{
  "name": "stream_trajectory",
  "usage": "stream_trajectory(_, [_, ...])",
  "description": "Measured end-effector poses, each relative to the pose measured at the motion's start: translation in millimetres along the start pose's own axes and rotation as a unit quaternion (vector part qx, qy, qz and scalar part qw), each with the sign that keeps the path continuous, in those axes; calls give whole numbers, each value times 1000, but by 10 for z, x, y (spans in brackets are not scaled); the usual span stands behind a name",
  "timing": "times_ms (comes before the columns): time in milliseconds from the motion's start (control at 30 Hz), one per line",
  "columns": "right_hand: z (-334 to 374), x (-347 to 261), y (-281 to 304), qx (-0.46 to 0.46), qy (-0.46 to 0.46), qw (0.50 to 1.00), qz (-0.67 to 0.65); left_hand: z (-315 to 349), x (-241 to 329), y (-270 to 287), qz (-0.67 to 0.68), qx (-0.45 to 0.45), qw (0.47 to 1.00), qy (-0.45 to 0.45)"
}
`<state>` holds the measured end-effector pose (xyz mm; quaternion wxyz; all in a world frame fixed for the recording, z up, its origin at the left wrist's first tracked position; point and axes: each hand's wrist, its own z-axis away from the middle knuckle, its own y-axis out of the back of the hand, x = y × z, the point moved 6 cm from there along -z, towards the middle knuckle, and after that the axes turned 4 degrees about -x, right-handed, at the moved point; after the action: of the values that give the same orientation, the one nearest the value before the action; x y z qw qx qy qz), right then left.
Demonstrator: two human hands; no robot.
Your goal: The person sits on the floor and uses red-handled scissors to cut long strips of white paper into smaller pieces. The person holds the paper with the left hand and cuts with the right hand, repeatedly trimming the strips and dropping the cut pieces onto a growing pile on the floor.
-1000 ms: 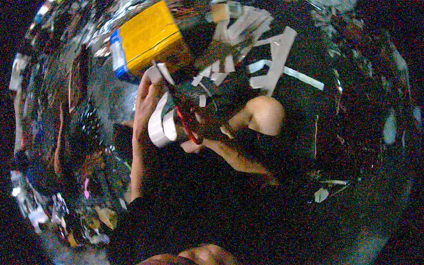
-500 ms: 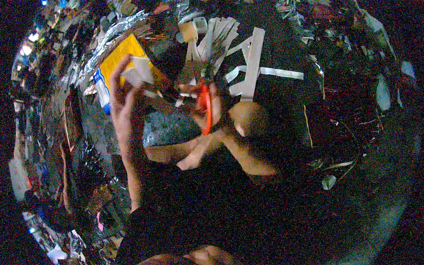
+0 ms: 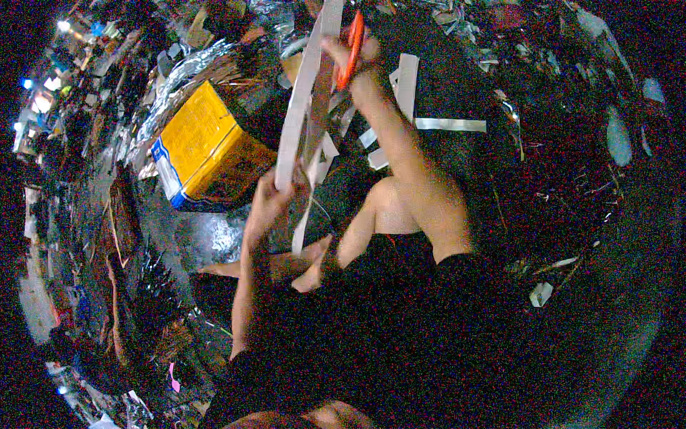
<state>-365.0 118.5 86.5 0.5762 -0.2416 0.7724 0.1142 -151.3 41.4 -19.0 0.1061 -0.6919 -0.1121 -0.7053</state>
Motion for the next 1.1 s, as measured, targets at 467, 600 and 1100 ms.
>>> stream_trajectory(467, [511,2123,1877,116,-61,850,510,-2305,-1097,752,-226,148,962,-22])
stream_trajectory(600, [750,2261,2031,130,6,846,517,-3181,-1662,1156,-316,184,930,28])
stream_trajectory(1100, [608,2410,1999,113,-104,873,462,-4051,-1591,1689,-344,374,859,56])
